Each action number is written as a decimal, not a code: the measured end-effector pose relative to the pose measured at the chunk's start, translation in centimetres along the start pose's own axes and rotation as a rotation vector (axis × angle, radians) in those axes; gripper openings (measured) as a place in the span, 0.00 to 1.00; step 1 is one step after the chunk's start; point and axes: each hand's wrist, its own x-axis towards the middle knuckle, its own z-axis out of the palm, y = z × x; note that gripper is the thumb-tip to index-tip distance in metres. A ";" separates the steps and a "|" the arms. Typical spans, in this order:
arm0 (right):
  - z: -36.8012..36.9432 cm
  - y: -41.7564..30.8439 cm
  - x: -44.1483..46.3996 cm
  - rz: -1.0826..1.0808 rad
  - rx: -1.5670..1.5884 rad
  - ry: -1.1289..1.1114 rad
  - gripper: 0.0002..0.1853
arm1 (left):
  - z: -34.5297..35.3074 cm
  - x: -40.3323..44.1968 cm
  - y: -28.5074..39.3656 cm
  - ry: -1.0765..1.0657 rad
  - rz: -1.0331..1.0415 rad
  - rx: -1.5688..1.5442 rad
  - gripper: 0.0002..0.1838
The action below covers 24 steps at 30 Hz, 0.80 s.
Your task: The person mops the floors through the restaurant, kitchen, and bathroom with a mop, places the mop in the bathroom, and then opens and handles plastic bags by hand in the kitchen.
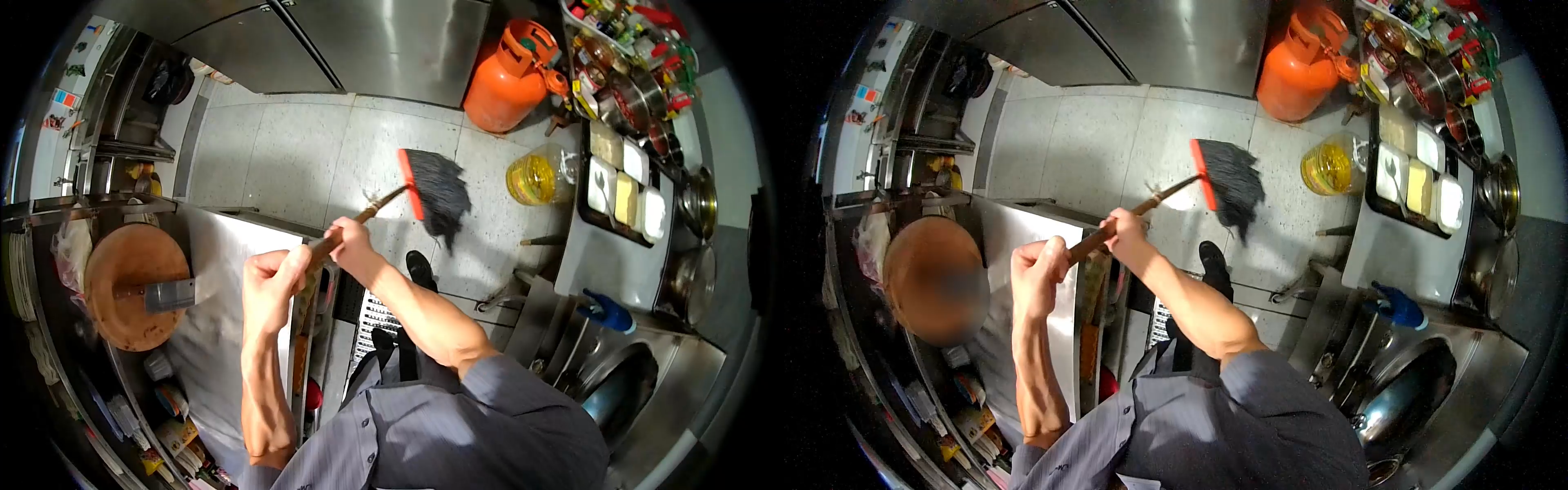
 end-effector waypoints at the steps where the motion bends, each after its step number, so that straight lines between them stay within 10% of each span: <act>1: 1.4 0.5 1.3 -0.003 0.084 -0.030 0.06 | 0.0 0.3 0.8 0.015 0.003 0.056 0.26; 6: 3.9 -1.1 6.0 0.198 -0.011 -0.259 0.07 | 3.9 2.2 2.8 0.103 -0.092 0.238 0.20; 10: 3.1 -5.7 3.6 0.269 -0.362 -0.370 0.10 | 8.1 1.6 1.3 -0.064 0.218 0.323 0.14; 18: 0.0 -13.2 -7.7 -0.113 -1.132 -0.089 0.11 | 12.4 -1.5 3.0 -0.726 0.723 0.262 0.13; 24: -2.9 -17.3 -6.4 -0.240 -1.305 0.074 0.07 | 16.2 -0.8 -3.3 -0.796 0.763 0.274 0.14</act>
